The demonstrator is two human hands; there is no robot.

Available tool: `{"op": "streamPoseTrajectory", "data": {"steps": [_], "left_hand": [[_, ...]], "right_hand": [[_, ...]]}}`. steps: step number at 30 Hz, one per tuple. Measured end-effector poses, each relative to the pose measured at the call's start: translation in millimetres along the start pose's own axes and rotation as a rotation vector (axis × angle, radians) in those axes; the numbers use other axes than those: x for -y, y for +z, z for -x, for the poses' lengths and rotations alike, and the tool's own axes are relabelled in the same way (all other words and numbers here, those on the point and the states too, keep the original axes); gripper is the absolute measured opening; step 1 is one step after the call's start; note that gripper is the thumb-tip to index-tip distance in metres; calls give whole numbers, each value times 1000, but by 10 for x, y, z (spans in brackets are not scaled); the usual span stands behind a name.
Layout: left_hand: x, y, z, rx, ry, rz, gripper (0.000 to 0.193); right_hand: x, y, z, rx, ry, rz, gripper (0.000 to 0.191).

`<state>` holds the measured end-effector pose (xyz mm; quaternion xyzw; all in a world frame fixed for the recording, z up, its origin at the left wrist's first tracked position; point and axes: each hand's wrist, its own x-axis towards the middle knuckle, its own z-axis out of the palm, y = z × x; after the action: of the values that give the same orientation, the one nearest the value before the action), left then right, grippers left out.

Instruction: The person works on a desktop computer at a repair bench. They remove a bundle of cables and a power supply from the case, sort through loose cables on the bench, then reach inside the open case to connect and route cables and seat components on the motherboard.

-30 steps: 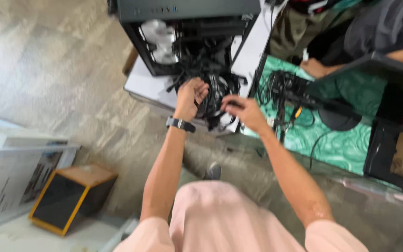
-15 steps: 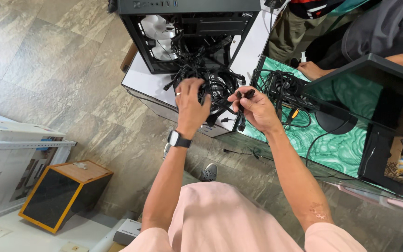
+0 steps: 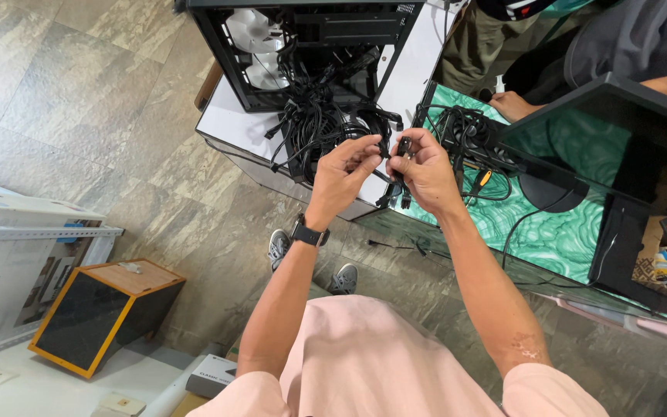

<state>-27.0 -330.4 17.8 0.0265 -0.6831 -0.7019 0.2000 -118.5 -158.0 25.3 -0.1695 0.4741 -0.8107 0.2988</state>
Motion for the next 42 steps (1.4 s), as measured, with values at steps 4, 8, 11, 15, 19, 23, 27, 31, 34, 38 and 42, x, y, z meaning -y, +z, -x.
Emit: {"op": "streamPoseTrajectory", "data": {"steps": [4, 8, 11, 15, 19, 23, 27, 31, 34, 38, 42], "left_hand": [[-64, 19, -15, 20, -25, -58, 29], [-120, 40, -17, 21, -20, -62, 26], [-174, 26, -18, 48, 13, -37, 23], [-256, -38, 7, 98, 13, -50, 24], [-306, -48, 64, 109, 32, -17, 25], [-341, -36, 102, 93, 8, 20, 24], [-358, -41, 143, 99, 16, 40, 23], [-296, -38, 165, 101, -8, 74, 24], [-219, -62, 164, 92, -27, 105, 28], [-198, -110, 185, 134, -164, 149, 32], [-327, -56, 288, 128, -28, -22, 26]], "right_hand": [[-23, 3, 22, 10, -33, 92, 22], [-4, 2, 48, 10, -21, 179, 18], [33, 31, 77, -29, -2, 313, 16], [71, 95, 132, -24, -105, 412, 15], [74, 113, 154, 66, -242, 393, 20], [73, 100, 144, 88, -251, 349, 23], [88, 98, 156, 106, -267, 355, 24], [103, 89, 173, 107, -274, 371, 26], [111, 62, 167, 67, -288, 402, 24], [149, 13, 140, -13, -205, 112, 19], [208, 17, 141, -53, -129, -68, 14]]}}
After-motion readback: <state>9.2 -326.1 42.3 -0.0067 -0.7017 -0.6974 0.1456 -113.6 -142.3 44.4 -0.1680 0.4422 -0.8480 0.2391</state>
